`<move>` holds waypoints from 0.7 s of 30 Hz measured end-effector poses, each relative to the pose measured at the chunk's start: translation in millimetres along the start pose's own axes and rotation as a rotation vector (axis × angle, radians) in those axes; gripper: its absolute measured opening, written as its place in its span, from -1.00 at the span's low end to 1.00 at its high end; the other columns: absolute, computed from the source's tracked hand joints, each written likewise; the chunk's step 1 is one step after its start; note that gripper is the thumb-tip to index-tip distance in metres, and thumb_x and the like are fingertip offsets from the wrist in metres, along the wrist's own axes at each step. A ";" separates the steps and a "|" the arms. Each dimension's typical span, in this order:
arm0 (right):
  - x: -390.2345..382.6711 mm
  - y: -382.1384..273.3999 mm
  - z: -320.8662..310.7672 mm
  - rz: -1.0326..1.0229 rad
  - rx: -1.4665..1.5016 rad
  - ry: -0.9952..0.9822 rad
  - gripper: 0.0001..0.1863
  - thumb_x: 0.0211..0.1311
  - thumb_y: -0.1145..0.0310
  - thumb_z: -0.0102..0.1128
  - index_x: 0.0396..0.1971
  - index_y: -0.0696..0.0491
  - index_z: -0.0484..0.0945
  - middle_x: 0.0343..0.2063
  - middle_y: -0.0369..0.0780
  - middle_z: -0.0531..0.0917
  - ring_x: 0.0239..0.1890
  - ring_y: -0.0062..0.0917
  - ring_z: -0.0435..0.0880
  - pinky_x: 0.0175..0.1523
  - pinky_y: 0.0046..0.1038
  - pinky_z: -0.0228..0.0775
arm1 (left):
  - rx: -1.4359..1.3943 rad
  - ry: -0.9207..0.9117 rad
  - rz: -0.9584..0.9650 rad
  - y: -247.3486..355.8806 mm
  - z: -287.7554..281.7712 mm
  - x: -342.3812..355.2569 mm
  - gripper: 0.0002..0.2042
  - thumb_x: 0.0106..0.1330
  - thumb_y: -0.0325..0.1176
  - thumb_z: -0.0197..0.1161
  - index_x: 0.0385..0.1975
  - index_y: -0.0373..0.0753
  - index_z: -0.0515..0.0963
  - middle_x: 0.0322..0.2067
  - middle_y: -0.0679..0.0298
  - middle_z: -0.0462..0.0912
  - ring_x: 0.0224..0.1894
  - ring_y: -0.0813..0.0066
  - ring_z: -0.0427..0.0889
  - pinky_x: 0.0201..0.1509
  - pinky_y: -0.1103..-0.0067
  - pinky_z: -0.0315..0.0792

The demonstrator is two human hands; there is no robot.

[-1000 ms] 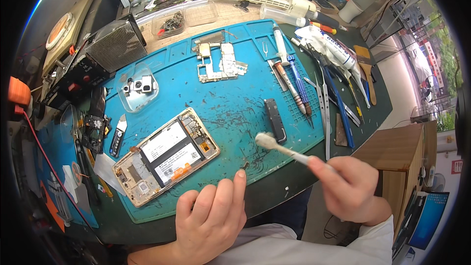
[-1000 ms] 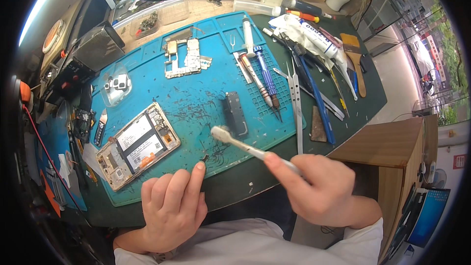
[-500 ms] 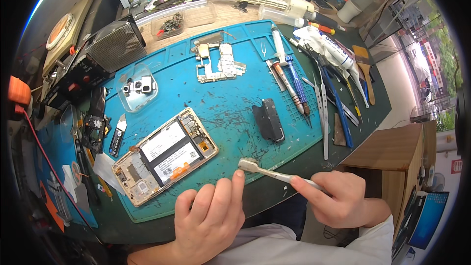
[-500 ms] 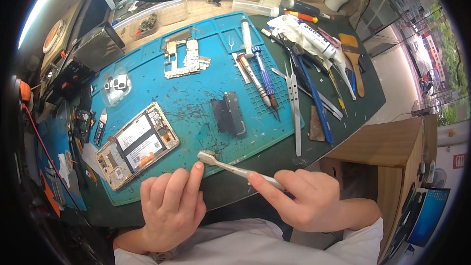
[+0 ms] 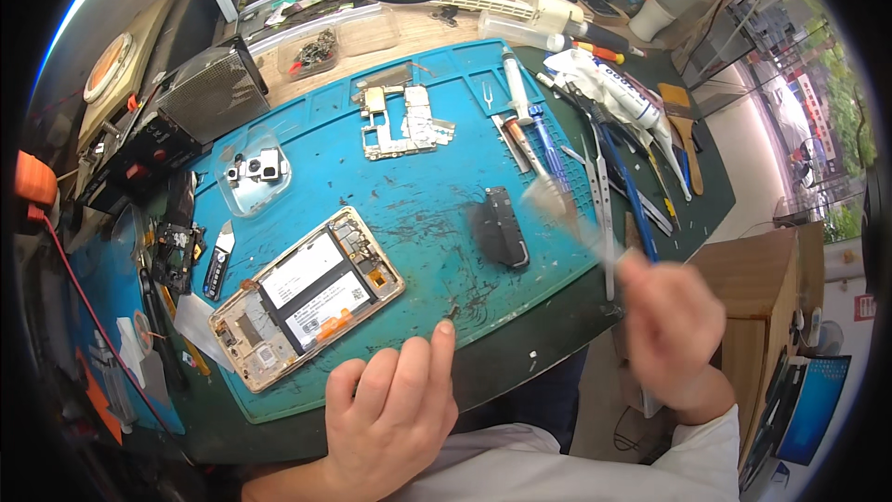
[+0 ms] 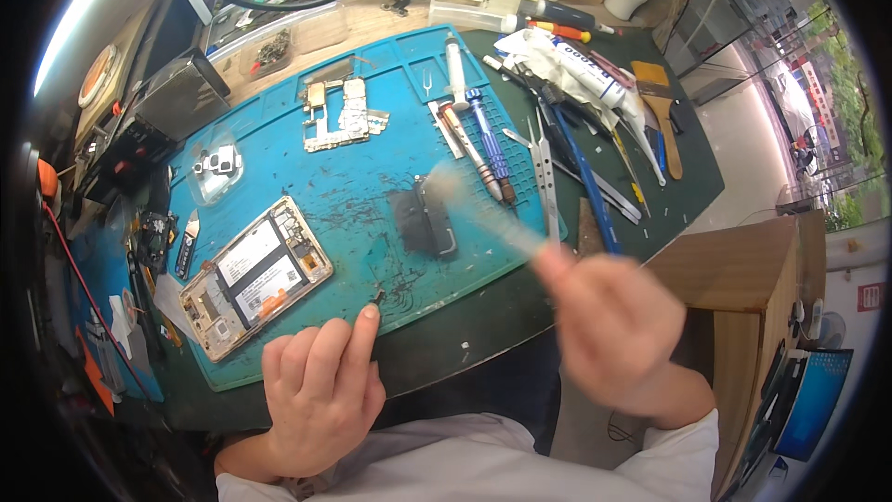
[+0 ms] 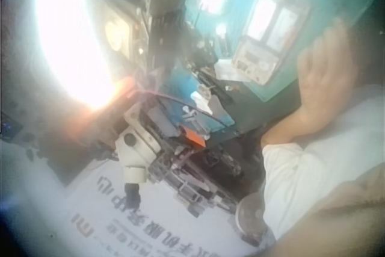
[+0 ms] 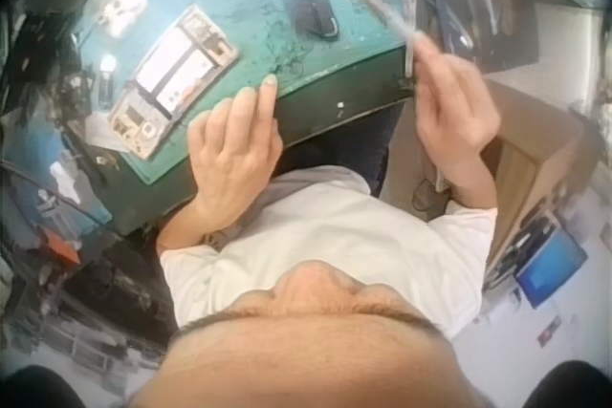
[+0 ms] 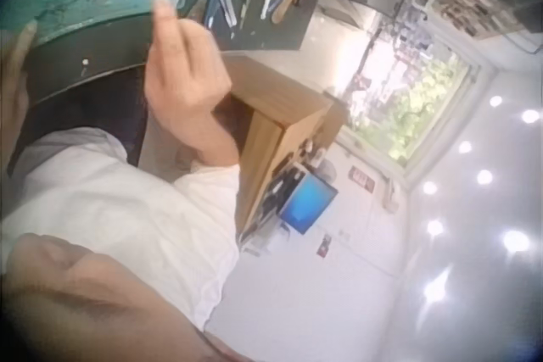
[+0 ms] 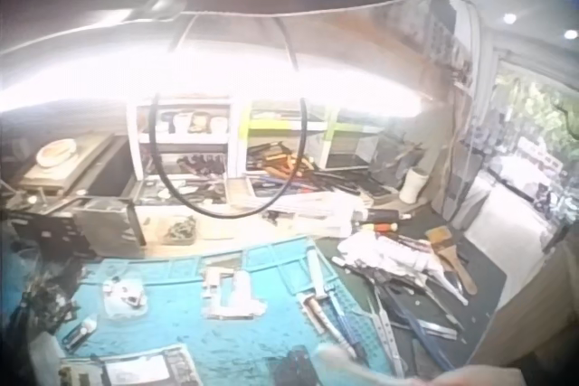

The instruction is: The person cleans a small electronic component with a brush and spray, then uses tweezers to place it into a disassembled smartphone. They connect a ribbon cable and install a battery into the phone chassis.

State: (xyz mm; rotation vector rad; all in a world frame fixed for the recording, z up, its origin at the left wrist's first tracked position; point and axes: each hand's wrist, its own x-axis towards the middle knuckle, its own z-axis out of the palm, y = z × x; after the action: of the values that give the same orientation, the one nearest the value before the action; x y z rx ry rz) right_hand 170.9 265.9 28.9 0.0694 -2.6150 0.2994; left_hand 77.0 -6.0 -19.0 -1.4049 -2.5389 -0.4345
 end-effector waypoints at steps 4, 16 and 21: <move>6.7 60.1 15.6 0.203 -0.249 0.136 -0.54 0.29 0.73 0.24 0.16 0.10 0.71 -0.14 -0.10 0.73 -0.17 -0.28 0.72 -0.08 -0.38 0.56 | -0.009 0.012 0.003 0.5 -0.3 0.6 -0.43 0.07 -0.45 0.38 0.20 -0.32 0.66 0.02 0.19 0.53 0.02 0.21 0.50 0.06 0.24 0.36; 41.1 74.3 18.9 -0.524 -0.321 -0.117 -0.65 0.01 0.49 0.38 -0.12 0.09 0.76 -0.13 -0.25 0.71 -0.15 -0.39 0.73 -0.09 -0.37 0.65 | -0.010 0.001 0.003 -1.7 -0.8 -0.7 -0.45 0.11 -0.41 0.39 0.20 -0.32 0.66 0.02 0.21 0.54 0.03 0.26 0.50 0.08 0.28 0.35; 18.5 77.8 11.9 -0.413 -0.041 0.061 -0.76 0.08 0.59 0.40 -0.22 0.07 0.65 -0.18 -0.18 0.70 -0.24 -0.41 0.76 -0.22 -0.42 0.65 | -0.013 0.005 0.001 -1.2 -0.1 -1.1 -0.45 0.11 -0.38 0.38 0.20 -0.31 0.66 0.02 0.21 0.54 0.03 0.28 0.50 0.09 0.29 0.35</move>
State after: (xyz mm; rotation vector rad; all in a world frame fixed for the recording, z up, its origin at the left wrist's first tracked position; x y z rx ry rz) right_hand 140.9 339.1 12.3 0.5669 -2.4695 0.0997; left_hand 76.6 -7.5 -19.4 -1.4075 -2.5365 -0.4540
